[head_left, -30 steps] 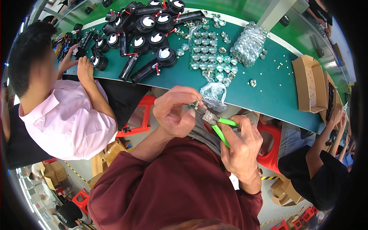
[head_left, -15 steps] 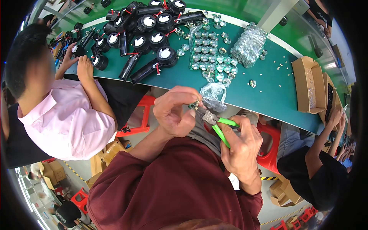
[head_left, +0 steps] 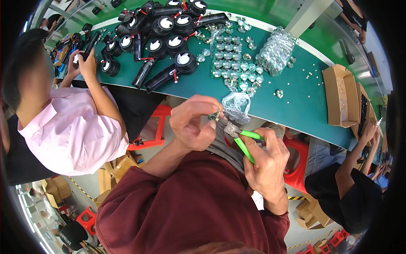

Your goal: Trim excess pins or parts from small electronic circuit boards using hand pliers.

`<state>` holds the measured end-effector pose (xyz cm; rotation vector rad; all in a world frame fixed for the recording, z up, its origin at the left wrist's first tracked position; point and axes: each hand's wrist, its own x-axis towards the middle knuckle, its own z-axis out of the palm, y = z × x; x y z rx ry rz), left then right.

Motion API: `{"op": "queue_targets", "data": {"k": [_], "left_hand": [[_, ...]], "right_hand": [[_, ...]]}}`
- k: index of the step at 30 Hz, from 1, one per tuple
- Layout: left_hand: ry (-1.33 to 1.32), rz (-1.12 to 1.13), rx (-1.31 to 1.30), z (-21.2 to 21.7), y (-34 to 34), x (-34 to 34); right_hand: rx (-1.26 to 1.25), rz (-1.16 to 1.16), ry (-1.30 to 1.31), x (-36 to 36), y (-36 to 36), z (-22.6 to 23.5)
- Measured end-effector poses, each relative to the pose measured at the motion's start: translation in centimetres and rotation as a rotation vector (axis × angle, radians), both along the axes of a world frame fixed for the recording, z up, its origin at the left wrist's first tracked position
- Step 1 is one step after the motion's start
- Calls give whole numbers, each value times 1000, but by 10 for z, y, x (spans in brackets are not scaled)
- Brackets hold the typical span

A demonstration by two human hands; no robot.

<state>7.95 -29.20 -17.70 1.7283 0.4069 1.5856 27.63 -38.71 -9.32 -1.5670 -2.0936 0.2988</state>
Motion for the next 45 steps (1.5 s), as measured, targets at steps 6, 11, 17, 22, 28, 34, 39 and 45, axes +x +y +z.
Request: {"op": "queue_targets", "data": {"k": [6, 11, 17, 22, 28, 34, 39, 45], "left_hand": [[-100, 79, -179, -15, 2, -10], [-190, -84, -242, 4, -8, -15], [-296, -244, -518, 9, -10, -20], [-314, -244, -549, 8, -6, -19], [-332, -227, -519, 12, -7, -18], [-360, -256, -508, 12, -4, -15], [-370, -244, -496, 13, -3, -14], [-371, -98, -539, 12, 1, -22]], "right_hand": [[111, -78, 176, 15, -5, 11], [339, -392, 182, 37, 4, 45], [204, -467, 175, 78, 46, -9], [119, -629, -10, 138, 69, -72], [77, -757, -296, 158, 79, -103], [240, -727, -300, 159, 80, -114], [210, -723, -312, 156, 83, -113], [243, -687, -314, 166, 79, -122]]}}
